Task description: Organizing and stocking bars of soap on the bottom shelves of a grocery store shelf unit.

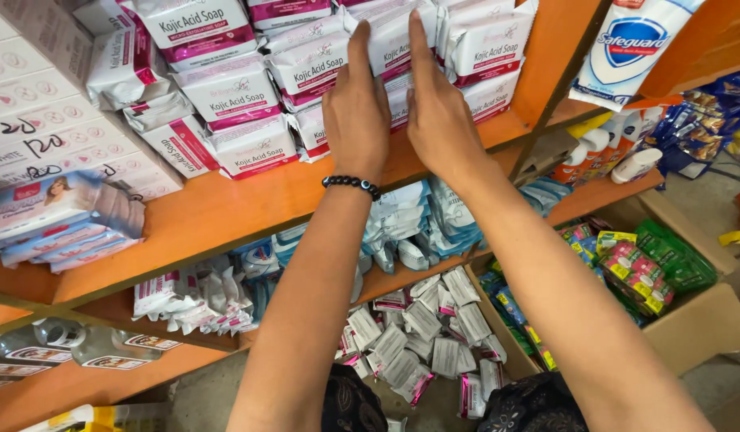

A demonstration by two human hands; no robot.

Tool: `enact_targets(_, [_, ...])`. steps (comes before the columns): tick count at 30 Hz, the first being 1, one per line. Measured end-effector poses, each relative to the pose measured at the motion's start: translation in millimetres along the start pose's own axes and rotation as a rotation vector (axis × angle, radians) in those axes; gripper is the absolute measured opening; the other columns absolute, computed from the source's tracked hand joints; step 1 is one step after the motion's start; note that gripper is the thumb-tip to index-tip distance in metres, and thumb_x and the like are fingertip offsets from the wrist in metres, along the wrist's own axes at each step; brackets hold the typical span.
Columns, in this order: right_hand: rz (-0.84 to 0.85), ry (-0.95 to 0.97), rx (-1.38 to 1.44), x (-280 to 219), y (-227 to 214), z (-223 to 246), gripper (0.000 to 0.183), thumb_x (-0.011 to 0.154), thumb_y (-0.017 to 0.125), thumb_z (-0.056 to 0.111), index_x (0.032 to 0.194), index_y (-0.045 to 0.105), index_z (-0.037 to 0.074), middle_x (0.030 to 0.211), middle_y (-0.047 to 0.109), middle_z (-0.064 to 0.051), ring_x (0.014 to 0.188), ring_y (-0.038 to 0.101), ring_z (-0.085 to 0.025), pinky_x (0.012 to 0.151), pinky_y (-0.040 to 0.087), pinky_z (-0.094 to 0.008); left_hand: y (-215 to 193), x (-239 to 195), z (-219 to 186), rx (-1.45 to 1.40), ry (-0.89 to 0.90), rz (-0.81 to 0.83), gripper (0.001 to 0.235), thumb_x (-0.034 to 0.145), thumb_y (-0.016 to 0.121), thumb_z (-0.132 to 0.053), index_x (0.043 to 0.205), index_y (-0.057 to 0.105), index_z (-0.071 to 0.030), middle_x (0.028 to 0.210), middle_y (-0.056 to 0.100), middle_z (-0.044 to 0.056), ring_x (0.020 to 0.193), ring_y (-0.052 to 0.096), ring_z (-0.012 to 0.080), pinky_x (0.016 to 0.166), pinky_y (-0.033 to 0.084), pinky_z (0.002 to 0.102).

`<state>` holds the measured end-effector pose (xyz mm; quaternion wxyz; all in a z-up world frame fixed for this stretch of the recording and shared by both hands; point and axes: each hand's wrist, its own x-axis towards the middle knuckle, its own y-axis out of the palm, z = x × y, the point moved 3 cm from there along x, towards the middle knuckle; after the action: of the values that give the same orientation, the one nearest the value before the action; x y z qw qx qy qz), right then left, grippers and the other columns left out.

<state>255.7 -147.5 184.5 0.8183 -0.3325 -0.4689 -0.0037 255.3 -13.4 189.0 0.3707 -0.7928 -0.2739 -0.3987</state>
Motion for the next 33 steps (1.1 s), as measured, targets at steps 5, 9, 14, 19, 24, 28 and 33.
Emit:
enact_targets(5, [0.082,0.157,-0.161,24,-3,2,0.086,0.092,0.052,-0.012,0.167,0.012,0.006,0.133,0.058,-0.036,0.118,0.059,-0.055,0.098,0.05,-0.057,7,2,3,0.123,0.003,0.041,0.07,0.088,0.06,0.004,0.153,0.043,-0.016,0.104,0.07,0.02,0.089,0.07,0.041,0.077,0.056,0.05])
enact_targets(9, [0.151,0.319,-0.276,34,2,-6,0.086,0.086,0.055,-0.011,0.163,0.02,0.005,0.128,0.06,-0.034,0.113,0.061,-0.054,0.092,0.052,-0.056,13,8,4,0.304,0.044,0.055,0.063,0.09,0.061,0.0,0.149,0.049,-0.018,0.104,0.069,0.018,0.091,0.071,0.0369,0.077,0.058,0.049])
enact_targets(14, [0.162,0.348,-0.311,40,3,-4,0.088,0.081,0.059,-0.012,0.16,0.024,0.005,0.131,0.059,-0.034,0.113,0.062,-0.052,0.091,0.053,-0.055,14,32,1,0.507,0.072,0.125,0.049,0.089,0.062,-0.01,0.138,0.058,-0.016,0.099,0.071,0.015,0.083,0.074,0.0335,0.062,0.06,0.043])
enact_targets(19, [0.183,0.365,-0.313,44,-3,-4,0.09,0.077,0.061,-0.012,0.158,0.023,0.002,0.121,0.063,-0.033,0.107,0.063,-0.052,0.087,0.053,-0.056,9,49,8,0.52,0.082,0.283,0.042,0.096,0.06,-0.011,0.137,0.062,-0.018,0.084,0.075,0.013,0.075,0.075,0.0321,0.06,0.06,0.043])
enact_targets(24, [0.171,0.354,-0.366,48,-2,-15,0.078,0.085,0.059,-0.011,0.157,0.03,-0.003,0.101,0.068,-0.037,0.096,0.068,-0.053,0.082,0.056,-0.055,7,49,4,0.539,0.127,0.271,0.052,0.087,0.061,-0.004,0.137,0.061,-0.016,0.079,0.075,0.015,0.07,0.075,0.0326,0.055,0.06,0.044])
enact_targets(28, [0.198,0.375,-0.411,52,3,-12,0.074,0.085,0.059,-0.01,0.154,0.033,-0.006,0.102,0.067,-0.038,0.097,0.068,-0.053,0.08,0.057,-0.055,7,52,2,0.513,0.134,0.262,0.049,0.087,0.061,-0.003,0.133,0.064,-0.018,0.078,0.075,0.014,0.07,0.075,0.0335,0.055,0.059,0.045])
enact_targets(33, [0.219,0.38,-0.347,52,-6,7,0.076,0.083,0.057,-0.012,0.154,0.031,-0.006,0.105,0.066,-0.037,0.099,0.066,-0.053,0.082,0.056,-0.055,21,63,15,0.569,0.146,0.329,0.028,0.091,0.06,-0.007,0.115,0.069,-0.018,0.087,0.075,0.012,0.08,0.075,0.0327,0.061,0.06,0.044])
